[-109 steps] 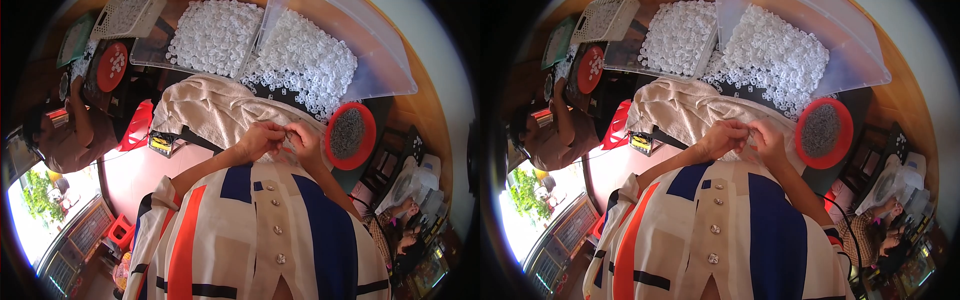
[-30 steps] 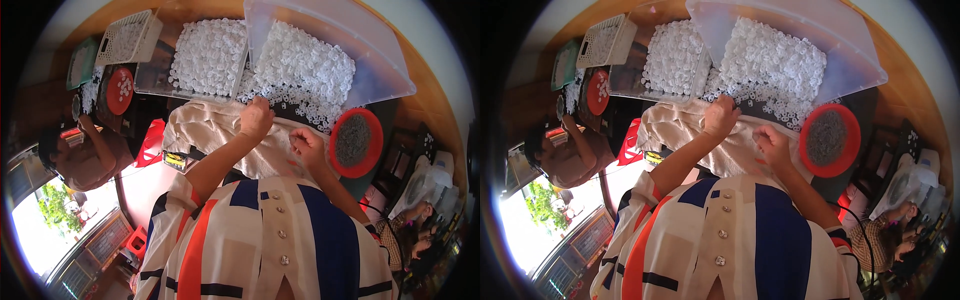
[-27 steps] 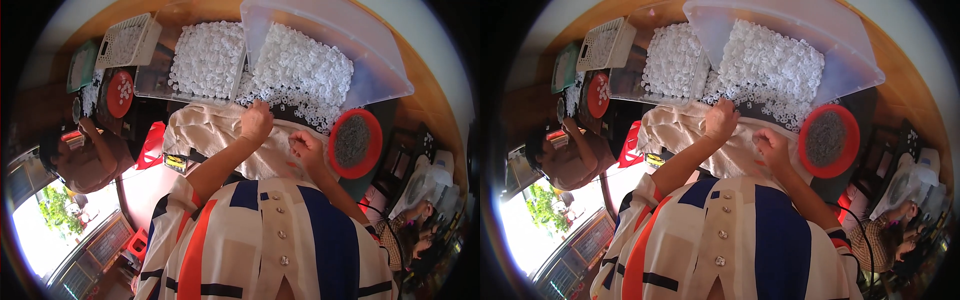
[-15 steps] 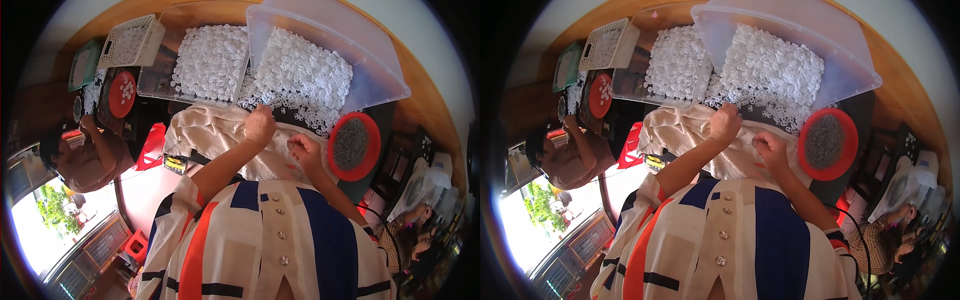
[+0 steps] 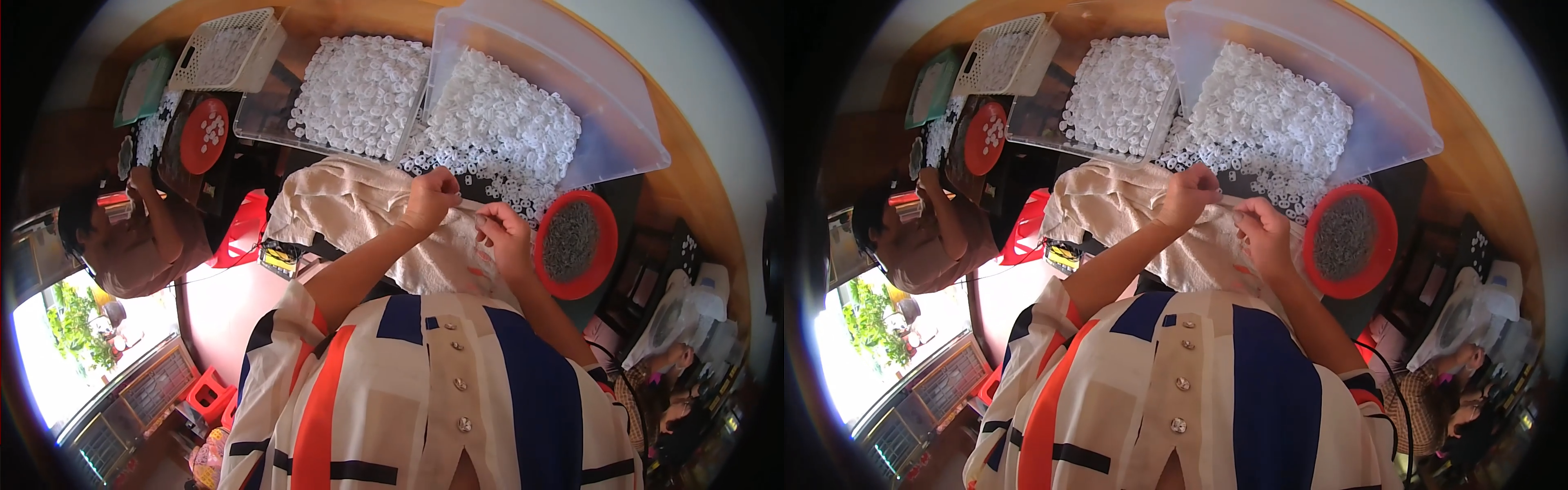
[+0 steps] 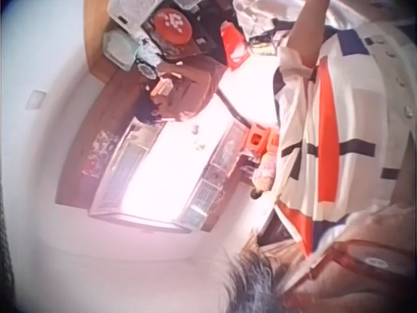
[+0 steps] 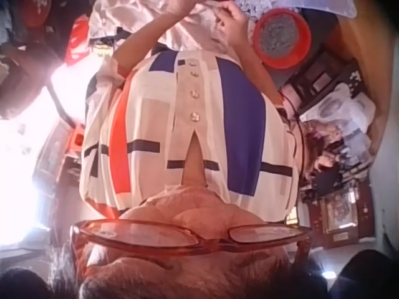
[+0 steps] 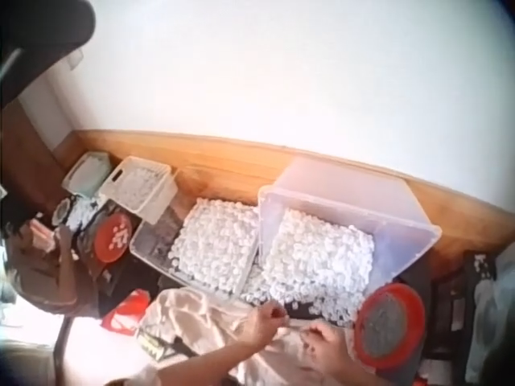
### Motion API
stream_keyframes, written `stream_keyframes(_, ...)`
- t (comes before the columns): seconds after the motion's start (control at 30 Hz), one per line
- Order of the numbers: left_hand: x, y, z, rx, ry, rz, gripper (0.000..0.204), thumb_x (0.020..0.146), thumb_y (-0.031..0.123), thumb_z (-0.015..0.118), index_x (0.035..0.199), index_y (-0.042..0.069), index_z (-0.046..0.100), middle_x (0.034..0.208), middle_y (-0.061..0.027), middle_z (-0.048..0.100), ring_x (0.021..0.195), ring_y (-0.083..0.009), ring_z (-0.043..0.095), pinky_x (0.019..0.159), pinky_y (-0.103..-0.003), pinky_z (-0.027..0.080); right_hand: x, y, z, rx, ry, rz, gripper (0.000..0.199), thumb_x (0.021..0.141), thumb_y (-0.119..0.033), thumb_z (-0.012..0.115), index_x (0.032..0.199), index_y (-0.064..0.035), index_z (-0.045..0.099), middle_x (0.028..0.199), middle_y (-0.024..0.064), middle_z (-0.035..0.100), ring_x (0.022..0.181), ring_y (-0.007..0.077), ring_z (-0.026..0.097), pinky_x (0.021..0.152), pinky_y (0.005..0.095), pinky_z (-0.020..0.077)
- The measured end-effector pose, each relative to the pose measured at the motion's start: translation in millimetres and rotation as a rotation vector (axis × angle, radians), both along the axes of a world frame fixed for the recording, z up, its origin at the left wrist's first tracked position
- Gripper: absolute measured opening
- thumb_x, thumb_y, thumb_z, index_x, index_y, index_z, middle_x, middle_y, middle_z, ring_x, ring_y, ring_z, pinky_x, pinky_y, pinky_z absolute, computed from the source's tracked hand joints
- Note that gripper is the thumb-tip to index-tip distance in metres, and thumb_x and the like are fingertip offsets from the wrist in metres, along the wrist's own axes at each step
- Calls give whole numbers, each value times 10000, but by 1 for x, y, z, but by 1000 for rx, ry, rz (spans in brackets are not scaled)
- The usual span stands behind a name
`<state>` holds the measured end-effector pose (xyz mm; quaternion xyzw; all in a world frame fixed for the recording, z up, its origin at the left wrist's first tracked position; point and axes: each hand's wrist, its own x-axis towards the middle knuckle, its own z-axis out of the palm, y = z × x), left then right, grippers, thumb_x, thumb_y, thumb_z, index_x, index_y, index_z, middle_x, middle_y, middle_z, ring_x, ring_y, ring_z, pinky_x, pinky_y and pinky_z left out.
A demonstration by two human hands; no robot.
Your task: Assembling small white plastic rings by inserting grey center components at a manual workstation.
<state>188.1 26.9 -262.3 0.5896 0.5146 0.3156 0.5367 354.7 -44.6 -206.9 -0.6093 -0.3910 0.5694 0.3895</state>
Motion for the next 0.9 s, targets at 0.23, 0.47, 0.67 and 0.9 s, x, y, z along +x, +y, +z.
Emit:
stream_keyframes(0.23,-12,-27,56,-662,-621,268,133,824,21,673,933,-38,626,797,-86,635,558,-142,571,472,-261,462,-23,18,17,20,109,-9,112,893,-139,613,933,-34,615,744,-7,605,612,61,546,533,213,410)
stream_keyframes(0.47,-20,-43,67,-742,-750,350,119,842,40,667,930,-29,627,756,-87,638,568,-141,593,466,-265,476,-34,15,22,62,59,60,69,898,-103,599,913,-39,618,741,-7,607,614,62,544,516,209,412)
stream_keyframes(0.67,-21,-51,71,-679,-663,273,125,851,54,663,937,-22,614,772,-91,643,595,-143,608,473,-268,489,-34,12,23,139,30,98,42,888,-75,604,898,-35,612,745,-4,608,619,61,548,512,204,416)
stream_keyframes(0.9,-24,-56,83,-682,-770,396,102,846,55,667,872,-6,590,724,-69,623,563,-136,594,450,-265,476,-35,9,31,106,22,103,50,896,-84,602,898,-34,609,747,-4,603,634,61,555,518,200,425)
